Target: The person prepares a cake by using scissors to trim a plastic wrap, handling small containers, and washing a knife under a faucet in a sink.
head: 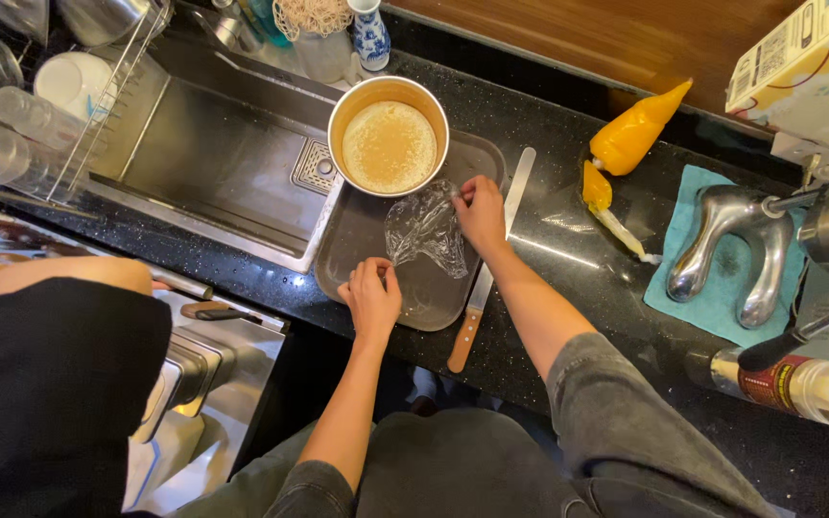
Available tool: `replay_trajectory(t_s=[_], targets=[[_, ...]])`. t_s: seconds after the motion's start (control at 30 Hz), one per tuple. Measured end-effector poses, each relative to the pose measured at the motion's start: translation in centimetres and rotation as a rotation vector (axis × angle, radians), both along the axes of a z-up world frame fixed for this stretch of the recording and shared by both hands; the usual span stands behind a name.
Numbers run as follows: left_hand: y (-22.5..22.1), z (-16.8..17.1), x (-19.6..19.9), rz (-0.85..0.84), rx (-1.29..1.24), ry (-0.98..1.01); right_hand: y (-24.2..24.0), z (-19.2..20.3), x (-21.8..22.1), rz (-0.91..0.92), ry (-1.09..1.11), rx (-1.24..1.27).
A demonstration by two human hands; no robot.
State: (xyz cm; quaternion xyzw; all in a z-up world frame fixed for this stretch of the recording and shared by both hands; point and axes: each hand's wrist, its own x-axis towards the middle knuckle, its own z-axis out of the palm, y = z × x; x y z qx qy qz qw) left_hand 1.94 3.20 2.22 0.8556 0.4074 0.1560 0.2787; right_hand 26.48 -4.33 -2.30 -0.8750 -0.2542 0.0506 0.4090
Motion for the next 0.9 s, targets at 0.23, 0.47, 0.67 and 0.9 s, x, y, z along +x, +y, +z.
replay_trajectory(t_s=[0.23, 0.47, 0.67, 0.9], targets=[[0.8, 0.1, -0.3, -0.049, -0.148, -0.007, -0.1, 1.2, -0.7, 0.173, -0.217, -0.043], [-0.1, 2.1, -1.9, -0.058, -0.181, -0.045, -0.8, 1.2, -1.2, 0.844, -0.591, -0.346], [-1.3, 2.8, -5.1, -0.021, -0.193, -0.056, -1.5, -0.3, 0.9, 0.824, -0.758, -0.322], [-1.4, 3.0, -8.2, 0.121, -0.272, -0.066, -4.8, -2.2, -2.4, 0.636, -0.564, -0.203]])
